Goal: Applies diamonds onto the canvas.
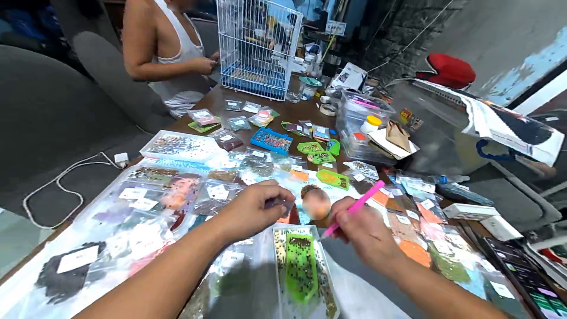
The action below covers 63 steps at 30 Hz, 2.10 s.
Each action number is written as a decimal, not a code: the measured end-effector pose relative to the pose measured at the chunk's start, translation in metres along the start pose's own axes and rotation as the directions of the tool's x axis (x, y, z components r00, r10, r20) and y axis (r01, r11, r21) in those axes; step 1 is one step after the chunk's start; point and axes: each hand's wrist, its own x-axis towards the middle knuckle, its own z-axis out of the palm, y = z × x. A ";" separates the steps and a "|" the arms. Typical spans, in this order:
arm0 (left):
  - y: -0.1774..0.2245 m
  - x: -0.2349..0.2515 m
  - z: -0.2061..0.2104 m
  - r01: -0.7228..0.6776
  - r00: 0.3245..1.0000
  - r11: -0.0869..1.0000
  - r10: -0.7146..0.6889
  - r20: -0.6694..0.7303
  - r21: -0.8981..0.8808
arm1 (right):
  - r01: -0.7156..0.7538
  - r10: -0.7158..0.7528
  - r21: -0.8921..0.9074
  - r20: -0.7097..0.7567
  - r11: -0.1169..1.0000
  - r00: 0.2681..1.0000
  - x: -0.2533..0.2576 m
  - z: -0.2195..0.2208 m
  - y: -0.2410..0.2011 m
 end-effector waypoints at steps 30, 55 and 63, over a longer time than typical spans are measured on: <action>0.001 0.002 -0.001 -0.034 0.999 0.999 0.034 0.011 -0.008 | 0.190 -0.190 -0.027 -0.016 0.982 0.982 -0.011 0.049 0.020; 0.000 0.003 0.000 -0.032 0.999 0.999 0.032 -0.006 -0.019 | 0.053 -0.048 0.041 -0.108 0.998 0.993 -0.007 0.034 0.014; -0.007 0.003 0.006 -0.020 0.997 1.000 0.019 -0.072 -0.013 | -0.208 0.172 -0.101 -0.286 0.973 0.943 -0.002 -0.057 0.038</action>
